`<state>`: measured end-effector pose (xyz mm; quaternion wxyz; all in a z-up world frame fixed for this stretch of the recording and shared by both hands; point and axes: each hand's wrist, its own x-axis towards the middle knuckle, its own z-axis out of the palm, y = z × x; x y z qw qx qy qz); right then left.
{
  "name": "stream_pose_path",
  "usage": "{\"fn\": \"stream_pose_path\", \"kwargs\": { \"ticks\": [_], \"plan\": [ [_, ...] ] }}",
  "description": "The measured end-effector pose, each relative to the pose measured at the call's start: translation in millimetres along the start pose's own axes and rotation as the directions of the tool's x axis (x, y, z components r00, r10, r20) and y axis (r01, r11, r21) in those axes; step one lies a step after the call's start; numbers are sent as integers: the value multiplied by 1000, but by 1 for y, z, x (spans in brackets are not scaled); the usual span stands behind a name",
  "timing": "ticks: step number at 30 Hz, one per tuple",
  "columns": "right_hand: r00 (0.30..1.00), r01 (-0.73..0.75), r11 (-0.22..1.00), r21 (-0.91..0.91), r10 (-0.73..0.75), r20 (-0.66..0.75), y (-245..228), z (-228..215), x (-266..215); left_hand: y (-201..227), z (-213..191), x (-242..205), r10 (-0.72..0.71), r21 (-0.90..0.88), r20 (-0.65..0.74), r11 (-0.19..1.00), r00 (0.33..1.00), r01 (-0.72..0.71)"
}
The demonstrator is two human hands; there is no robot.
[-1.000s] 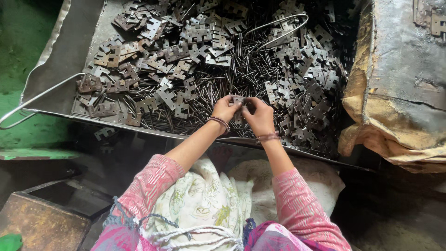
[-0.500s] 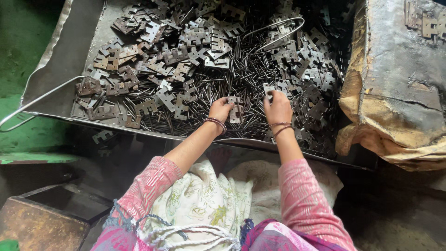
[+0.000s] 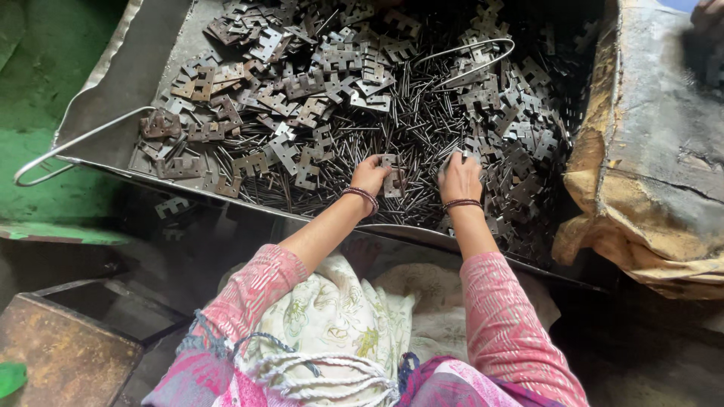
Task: The person sits on the floor and sorts small metal parts from a large bin, picking up pieces by hand and placing them into a sack to the right. The task involves repetitive picking and placing of metal components.
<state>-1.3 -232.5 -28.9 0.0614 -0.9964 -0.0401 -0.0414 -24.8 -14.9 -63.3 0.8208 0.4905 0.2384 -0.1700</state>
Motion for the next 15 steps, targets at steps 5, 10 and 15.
{"fn": "stream_pose_path", "kwargs": {
  "ticks": [5, 10, 15],
  "plan": [
    [996, -38, 996, -84, 45, 80, -10, -6, 9, 3, 1, -3, -3, -15, -1, 1000, 1000, 3],
    [998, 46, 994, -95, -49, -32, -13, 9, 9, 0, -2, 3, 10, -2, -25, 1000, 1000, -10],
    [1000, -8, 1000, 11, 8, -5, -12, -4, 2, -1, -3, 6, 31, -24, -31, 999, 999, -31]
  ]
}}
